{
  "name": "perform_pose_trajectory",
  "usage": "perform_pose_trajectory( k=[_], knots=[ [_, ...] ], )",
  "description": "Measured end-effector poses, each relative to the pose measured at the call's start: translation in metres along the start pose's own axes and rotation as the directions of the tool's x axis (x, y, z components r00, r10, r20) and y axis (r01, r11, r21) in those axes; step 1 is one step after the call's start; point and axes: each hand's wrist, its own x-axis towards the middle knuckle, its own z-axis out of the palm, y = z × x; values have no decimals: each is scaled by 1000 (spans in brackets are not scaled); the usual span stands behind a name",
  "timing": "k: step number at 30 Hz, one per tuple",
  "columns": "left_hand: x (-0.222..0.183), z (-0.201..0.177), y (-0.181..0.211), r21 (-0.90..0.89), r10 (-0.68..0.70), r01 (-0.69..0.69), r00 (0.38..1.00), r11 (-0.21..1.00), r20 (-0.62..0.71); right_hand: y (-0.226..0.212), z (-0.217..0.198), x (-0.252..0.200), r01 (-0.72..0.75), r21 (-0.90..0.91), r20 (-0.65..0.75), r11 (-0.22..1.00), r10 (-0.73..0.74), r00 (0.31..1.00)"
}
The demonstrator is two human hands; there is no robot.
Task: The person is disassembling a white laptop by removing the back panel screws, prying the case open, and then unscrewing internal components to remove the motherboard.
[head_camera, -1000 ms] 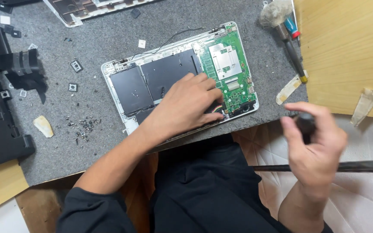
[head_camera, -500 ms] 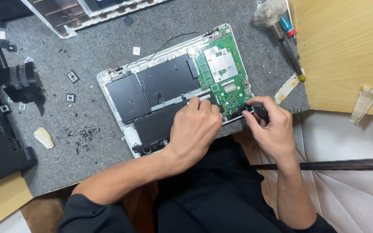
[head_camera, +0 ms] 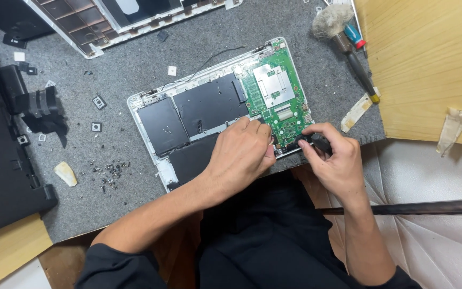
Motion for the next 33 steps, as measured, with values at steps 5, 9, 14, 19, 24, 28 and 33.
perform_pose_trajectory(
  k=[5, 9, 14, 19, 24, 28, 33],
  knots=[
    [4, -7, -4, -75, 84, -80, 995, 994, 54, -11, -3, 6, 9, 51, -12, 999, -8, 1000],
    [9, -20, -15, -106, 40, -33, 997, 994, 60, 12, -4, -4, 8, 85, -43, 996, -4, 999],
    [12, -29, -16, -61, 93, -90, 994, 994, 58, -24, -38, -36, 93, 330, -270, 939, -1, 963],
    [18, -34, -22, -395, 350, -290, 933, 872, 88, -16, -47, -47, 387, 254, -574, 887, -184, 798],
    [24, -33, -29, -610, 469, -320, 878, 725, 97, -42, -35, -29, 474, 178, -682, 862, -239, 691],
    [23, -22, -28, -601, 410, -299, 911, 741, 53, -52, -40, -23, 420, 145, -606, 896, -255, 754],
    [22, -5, -30, -565, 369, -296, 929, 770, 15, -67, -52, -9, 464, 67, -492, 883, -376, 785]
  ],
)
